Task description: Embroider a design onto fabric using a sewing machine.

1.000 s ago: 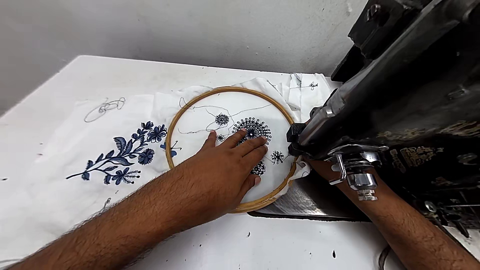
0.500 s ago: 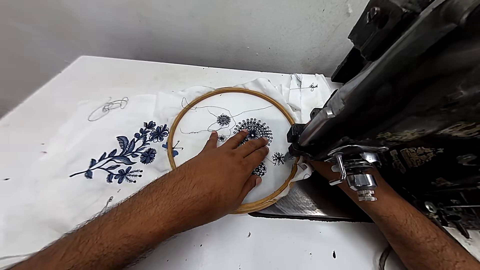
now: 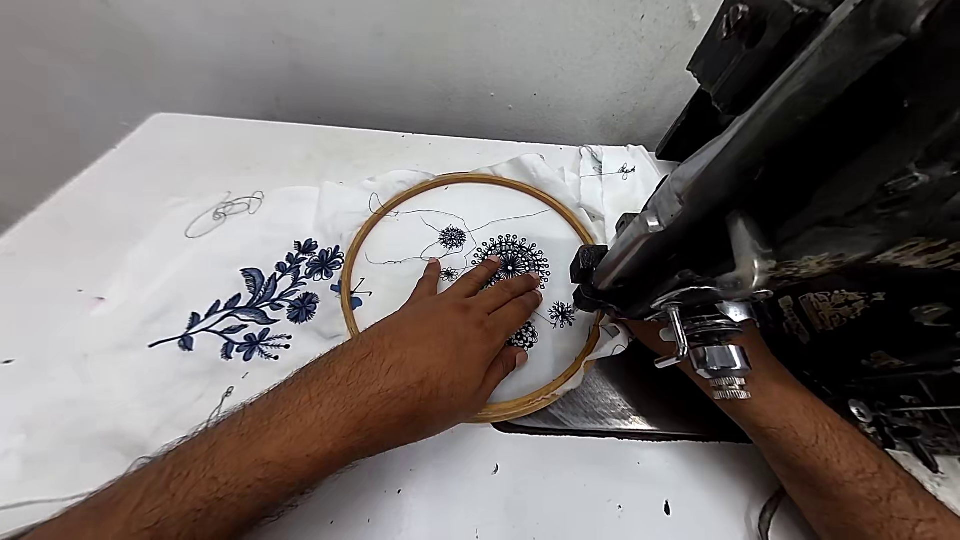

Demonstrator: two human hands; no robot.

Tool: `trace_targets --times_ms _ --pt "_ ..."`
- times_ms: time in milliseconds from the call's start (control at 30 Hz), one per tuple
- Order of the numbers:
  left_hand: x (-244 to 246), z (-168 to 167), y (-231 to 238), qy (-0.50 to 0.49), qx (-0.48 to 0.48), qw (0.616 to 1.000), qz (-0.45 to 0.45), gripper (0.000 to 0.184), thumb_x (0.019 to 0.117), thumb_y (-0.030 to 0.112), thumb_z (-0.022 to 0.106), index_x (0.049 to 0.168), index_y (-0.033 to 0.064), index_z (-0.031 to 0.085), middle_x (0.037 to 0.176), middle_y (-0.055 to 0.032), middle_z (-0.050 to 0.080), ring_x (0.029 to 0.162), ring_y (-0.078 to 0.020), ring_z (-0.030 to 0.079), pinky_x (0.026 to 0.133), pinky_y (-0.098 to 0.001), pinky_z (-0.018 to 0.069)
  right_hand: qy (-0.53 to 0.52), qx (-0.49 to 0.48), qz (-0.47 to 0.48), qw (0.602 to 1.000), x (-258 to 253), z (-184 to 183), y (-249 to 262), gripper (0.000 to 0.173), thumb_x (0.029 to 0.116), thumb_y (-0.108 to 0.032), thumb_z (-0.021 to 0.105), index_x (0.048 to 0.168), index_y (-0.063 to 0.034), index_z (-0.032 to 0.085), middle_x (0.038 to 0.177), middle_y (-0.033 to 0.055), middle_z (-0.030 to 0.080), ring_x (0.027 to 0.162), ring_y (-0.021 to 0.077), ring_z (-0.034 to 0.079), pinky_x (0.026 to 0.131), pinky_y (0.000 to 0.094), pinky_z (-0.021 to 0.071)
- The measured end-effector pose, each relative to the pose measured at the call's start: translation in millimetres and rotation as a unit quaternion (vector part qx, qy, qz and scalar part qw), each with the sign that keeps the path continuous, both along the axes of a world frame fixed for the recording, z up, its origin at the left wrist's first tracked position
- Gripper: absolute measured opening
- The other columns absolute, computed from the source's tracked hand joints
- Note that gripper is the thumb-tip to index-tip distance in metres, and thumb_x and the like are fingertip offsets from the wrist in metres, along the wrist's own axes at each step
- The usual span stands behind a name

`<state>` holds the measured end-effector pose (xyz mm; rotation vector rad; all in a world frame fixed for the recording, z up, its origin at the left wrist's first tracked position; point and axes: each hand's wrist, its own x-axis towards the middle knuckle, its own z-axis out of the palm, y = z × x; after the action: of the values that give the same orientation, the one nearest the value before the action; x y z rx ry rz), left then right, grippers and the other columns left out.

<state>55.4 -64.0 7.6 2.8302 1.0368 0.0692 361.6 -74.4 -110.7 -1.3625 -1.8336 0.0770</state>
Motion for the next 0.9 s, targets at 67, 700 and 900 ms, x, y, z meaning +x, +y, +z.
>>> trace_targets --times_ms 67,700,900 --pt "0 -1 1 0.000 0.000 1.000 0.001 0.056 0.1070 0.045 0.036 0.154 0.0184 0.048 0.164 0.0027 0.039 0.154 -0.0305 0.031 0.112 -0.0771 0.0272 -0.030 -0.094 -0.027 0.995 10 -13 3 0.035 0.0819 -0.040 0.080 0.112 -0.0242 0.071 0.110 -0.0026 0.068 0.111 0.0089 0.061 0.092 0.0354 0.0523" --pt "0 -2 2 0.000 0.009 1.000 0.010 0.057 0.1074 0.046 0.033 0.156 0.0187 0.046 0.164 0.0031 0.039 0.153 -0.0307 0.032 0.111 -0.0777 0.0280 -0.020 -0.043 -0.028 0.998 1 -14 2 0.034 0.0869 -0.039 0.075 0.114 -0.0183 0.071 0.109 0.0014 0.068 0.109 0.0113 0.062 0.093 0.0360 0.0523" --pt "0 -1 3 0.001 0.003 1.000 0.013 0.056 0.1072 0.045 0.035 0.155 0.0182 0.047 0.164 0.0026 0.038 0.153 -0.0317 0.032 0.111 -0.0781 0.0270 0.042 0.035 0.035 0.998 -18 31 -6 0.027 0.0887 -0.027 0.073 0.105 -0.0057 0.070 0.096 0.0001 0.067 0.095 -0.0018 0.061 0.085 0.0161 0.0486"
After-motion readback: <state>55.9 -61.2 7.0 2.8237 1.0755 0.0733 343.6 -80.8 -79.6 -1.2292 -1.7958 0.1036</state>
